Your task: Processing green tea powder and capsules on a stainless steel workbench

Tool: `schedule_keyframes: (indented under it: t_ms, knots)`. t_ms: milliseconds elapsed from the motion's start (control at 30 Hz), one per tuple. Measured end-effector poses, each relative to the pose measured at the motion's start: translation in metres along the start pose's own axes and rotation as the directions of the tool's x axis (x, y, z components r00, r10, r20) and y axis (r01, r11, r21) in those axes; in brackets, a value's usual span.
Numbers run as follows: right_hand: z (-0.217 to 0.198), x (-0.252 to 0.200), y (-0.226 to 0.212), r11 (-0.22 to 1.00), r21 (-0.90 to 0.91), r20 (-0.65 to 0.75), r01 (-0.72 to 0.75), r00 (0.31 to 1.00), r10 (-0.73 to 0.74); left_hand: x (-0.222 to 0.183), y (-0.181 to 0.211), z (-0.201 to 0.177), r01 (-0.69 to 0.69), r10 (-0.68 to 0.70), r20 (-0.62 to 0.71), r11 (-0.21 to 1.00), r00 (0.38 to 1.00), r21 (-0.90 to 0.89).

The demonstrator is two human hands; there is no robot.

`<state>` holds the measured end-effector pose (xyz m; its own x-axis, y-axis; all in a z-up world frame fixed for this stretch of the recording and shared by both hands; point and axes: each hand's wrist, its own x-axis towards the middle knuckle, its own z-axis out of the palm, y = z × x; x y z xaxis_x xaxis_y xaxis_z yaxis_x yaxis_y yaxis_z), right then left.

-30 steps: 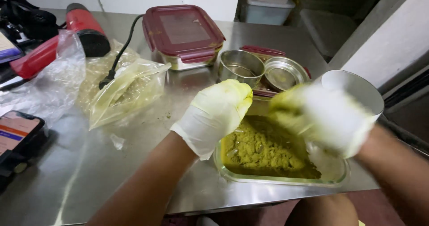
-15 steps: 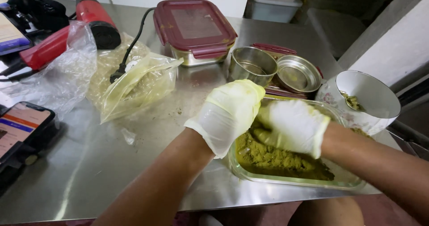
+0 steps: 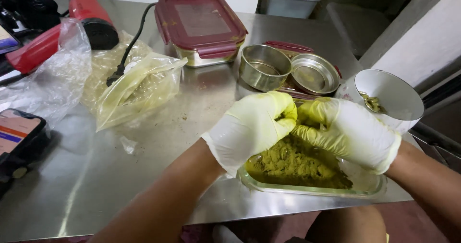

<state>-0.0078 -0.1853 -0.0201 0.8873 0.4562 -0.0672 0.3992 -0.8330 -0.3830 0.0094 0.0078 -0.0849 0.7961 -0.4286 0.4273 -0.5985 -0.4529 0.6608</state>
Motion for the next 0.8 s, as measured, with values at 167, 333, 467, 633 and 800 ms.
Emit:
schedule_keyframes:
  t_ms: [167, 333, 467, 633, 800]
  knots:
    - [-0.004, -0.006, 0.007, 0.948, 0.047, -0.077, 0.315, 0.947, -0.311, -0.003, 0.022, -0.013, 0.213, -0.205, 0.083, 0.972, 0.975, -0.102]
    - [0.0, -0.006, 0.023, 0.915, -0.058, -0.147, 0.398, 0.904, -0.403, -0.004, 0.025, -0.015, 0.242, -0.226, 0.111, 0.955, 0.968, -0.17]
    - [-0.005, -0.007, 0.021, 0.918, -0.034, -0.152, 0.395, 0.906, -0.395, -0.006, 0.028, -0.019, 0.258, -0.242, 0.109, 0.948, 0.964, -0.187]
    - [-0.007, -0.002, 0.024, 0.908, -0.181, -0.129, 0.378, 0.906, -0.403, -0.006, 0.017, -0.009, -0.024, 0.025, 0.007, 0.992, 1.0, -0.123]
    - [-0.008, -0.008, 0.023, 0.947, -0.262, -0.165, 0.185, 0.958, -0.233, -0.005, 0.01, -0.005, -0.056, 0.059, 0.026, 0.993, 0.998, -0.105]
